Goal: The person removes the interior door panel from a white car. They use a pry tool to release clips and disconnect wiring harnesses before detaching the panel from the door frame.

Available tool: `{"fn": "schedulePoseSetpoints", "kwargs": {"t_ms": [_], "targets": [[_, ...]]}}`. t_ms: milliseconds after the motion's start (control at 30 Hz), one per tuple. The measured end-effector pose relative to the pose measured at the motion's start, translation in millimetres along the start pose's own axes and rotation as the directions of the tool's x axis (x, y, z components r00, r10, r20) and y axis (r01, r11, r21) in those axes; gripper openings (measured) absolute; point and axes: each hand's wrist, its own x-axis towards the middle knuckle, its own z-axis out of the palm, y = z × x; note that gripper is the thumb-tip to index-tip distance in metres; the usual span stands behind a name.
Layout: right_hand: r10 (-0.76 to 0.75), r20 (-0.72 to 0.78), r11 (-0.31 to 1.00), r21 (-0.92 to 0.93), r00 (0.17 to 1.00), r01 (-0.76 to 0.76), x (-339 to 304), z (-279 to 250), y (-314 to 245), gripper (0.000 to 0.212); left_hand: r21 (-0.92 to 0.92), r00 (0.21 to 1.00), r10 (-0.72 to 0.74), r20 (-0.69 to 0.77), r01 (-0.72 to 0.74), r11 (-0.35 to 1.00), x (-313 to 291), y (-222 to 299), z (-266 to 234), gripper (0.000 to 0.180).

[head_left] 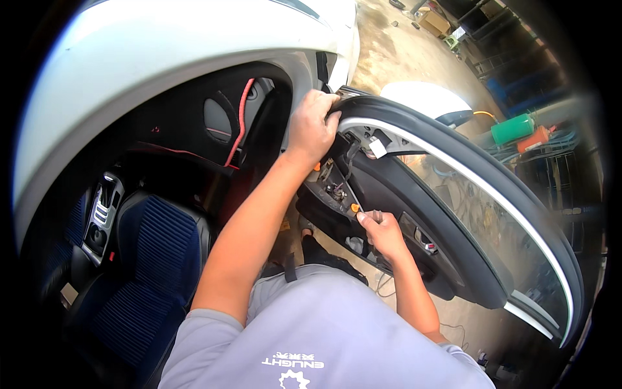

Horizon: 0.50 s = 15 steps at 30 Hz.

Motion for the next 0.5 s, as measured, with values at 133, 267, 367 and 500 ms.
{"fn": "schedulePoseSetpoints", "kwargs": {"t_ms": [133,267,367,500], "targets": [[-0.05,0.019,0.998,0.026,0.999,0.049,-3,6,3,0.025,0.154,0.969,-0.012,0.248,-0.028,0.988,19,-3,-12,0.022],[-0.049,0.024,0.998,0.047,0.999,0.047,-11,9,2,0.026,0.171,0.918,-0.085,0.388,0.019,0.985,34,-14,-10,0.017],[0.02,0.026,1.0,0.003,0.999,-0.02,-11,6,6,0.035,0.166,0.928,-0.026,0.372,-0.038,0.985,36,-22,-9,0.017],[0.006,0.001,1.0,-0.009,1.0,-0.006,-15,7,4,0.036,-0.023,0.801,-0.148,0.58,0.198,0.98,55,-34,-14,0.016]]}}
